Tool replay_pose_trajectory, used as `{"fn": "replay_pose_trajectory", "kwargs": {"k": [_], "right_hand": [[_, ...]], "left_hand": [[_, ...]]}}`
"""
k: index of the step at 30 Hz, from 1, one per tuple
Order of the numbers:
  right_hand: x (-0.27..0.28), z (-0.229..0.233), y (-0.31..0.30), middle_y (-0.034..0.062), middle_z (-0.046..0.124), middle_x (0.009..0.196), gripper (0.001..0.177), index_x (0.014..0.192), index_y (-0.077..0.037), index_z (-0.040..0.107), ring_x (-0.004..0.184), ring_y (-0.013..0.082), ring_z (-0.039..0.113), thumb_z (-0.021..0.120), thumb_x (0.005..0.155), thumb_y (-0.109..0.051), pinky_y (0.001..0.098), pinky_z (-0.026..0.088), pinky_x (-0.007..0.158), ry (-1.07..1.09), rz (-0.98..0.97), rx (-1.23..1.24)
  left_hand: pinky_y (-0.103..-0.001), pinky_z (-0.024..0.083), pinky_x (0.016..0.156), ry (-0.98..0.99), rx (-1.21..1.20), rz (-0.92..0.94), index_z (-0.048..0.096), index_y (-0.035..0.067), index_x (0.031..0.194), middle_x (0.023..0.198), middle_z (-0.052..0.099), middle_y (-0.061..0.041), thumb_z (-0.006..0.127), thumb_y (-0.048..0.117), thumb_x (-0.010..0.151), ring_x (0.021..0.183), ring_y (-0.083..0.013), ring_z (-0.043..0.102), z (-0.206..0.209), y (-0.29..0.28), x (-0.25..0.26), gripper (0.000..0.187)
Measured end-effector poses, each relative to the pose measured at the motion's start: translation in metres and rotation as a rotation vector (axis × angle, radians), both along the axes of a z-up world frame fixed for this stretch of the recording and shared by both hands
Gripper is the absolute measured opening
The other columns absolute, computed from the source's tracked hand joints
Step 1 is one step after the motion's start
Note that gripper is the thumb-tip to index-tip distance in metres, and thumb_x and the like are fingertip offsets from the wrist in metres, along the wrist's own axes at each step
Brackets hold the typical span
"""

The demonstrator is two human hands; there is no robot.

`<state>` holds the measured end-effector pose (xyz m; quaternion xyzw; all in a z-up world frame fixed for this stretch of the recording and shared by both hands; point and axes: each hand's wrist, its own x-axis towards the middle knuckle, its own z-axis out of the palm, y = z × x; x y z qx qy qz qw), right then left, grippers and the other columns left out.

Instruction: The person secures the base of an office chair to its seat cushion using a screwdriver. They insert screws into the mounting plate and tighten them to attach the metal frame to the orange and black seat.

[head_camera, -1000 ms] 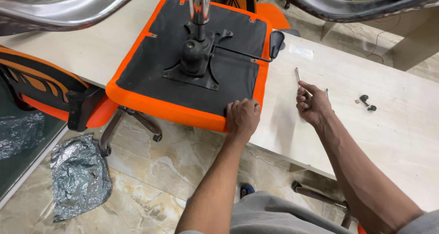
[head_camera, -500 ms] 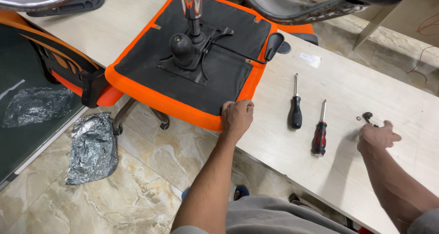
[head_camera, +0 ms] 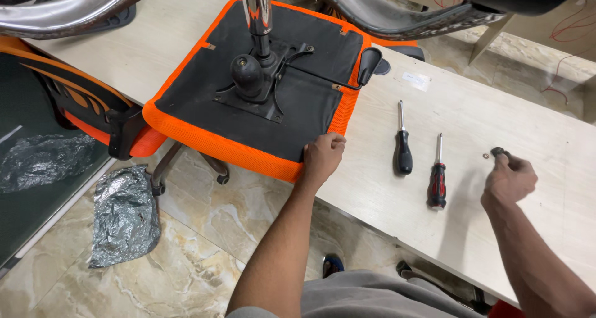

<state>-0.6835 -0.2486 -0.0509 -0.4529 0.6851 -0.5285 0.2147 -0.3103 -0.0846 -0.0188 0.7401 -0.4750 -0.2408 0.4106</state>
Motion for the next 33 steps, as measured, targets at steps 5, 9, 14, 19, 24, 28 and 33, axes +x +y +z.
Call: {"fn": "replay_pose_trajectory", "kwargs": {"k": [5,9,14,19,24,28,33], "right_hand": [[0.116,0.049,0.074,0.0150,0.073,0.106,0.019,0.116,-0.002,0.072,0.078,0.0204,0.066,0.072,0.102,-0.015,0.0320,0.054,0.063,0.192,0.372,0.000],[0.238,0.078,0.144,0.0102,0.075,0.103,0.020,0.111,-0.002,0.075,0.084,0.0178,0.072,0.073,0.095,-0.015,0.0295,0.060,0.069,0.283,0.631,-0.065],[0.340,0.088,0.205,0.0101,0.076,0.100,0.023,0.111,-0.002,0.074,0.082,0.0167,0.074,0.072,0.095,-0.018,0.0308,0.060,0.068,0.235,0.728,-0.020],[0.377,0.094,0.220,0.0088,0.076,0.098,0.025,0.113,-0.003,0.073,0.082,0.0160,0.073,0.072,0.095,-0.019,0.0309,0.059,0.068,0.255,0.693,0.054],[0.383,0.095,0.210,0.0063,0.075,0.106,0.032,0.120,-0.001,0.069,0.084,0.0130,0.072,0.071,0.095,-0.021,0.0276,0.060,0.071,0.052,0.778,0.124],[0.385,0.093,0.187,0.0039,0.073,0.106,0.040,0.130,-0.004,0.063,0.081,0.0110,0.068,0.070,0.093,-0.020,0.0249,0.058,0.071,-0.263,0.907,0.205],[0.391,0.092,0.155,0.0073,0.073,0.097,0.032,0.119,0.003,0.067,0.081,0.0108,0.067,0.074,0.094,-0.016,0.0245,0.057,0.075,-0.236,0.935,0.241]], "left_hand": [[-0.034,0.061,0.082,0.519,-0.085,-0.037,0.071,0.004,0.118,0.097,0.077,-0.007,0.058,0.025,0.098,0.091,-0.0187,0.076,0.011,0.004,0.026,0.031],[-0.029,0.062,0.076,0.569,-0.184,-0.128,0.072,0.002,0.118,0.095,0.076,-0.006,0.063,0.028,0.099,0.085,-0.0135,0.073,0.024,0.031,0.064,0.034],[-0.027,0.058,0.067,0.514,-0.188,-0.153,0.078,0.002,0.107,0.086,0.078,-0.005,0.071,0.019,0.093,0.074,-0.0111,0.071,0.030,0.071,0.118,0.023],[-0.027,0.056,0.067,0.519,-0.194,-0.189,0.078,0.001,0.101,0.084,0.078,-0.005,0.076,0.014,0.090,0.074,-0.0109,0.069,0.040,0.083,0.153,0.017],[-0.028,0.058,0.069,0.453,-0.107,-0.197,0.077,0.003,0.105,0.087,0.079,-0.005,0.071,0.014,0.093,0.074,-0.0117,0.072,0.043,0.066,0.164,0.017],[-0.029,0.058,0.069,0.443,-0.114,-0.191,0.076,0.004,0.107,0.091,0.079,-0.004,0.069,0.013,0.094,0.074,-0.0113,0.072,0.040,0.048,0.171,0.018],[-0.031,0.058,0.072,0.375,-0.065,-0.178,0.077,0.005,0.107,0.091,0.079,-0.005,0.068,0.017,0.096,0.079,-0.0136,0.072,0.045,0.025,0.173,0.019]]}}
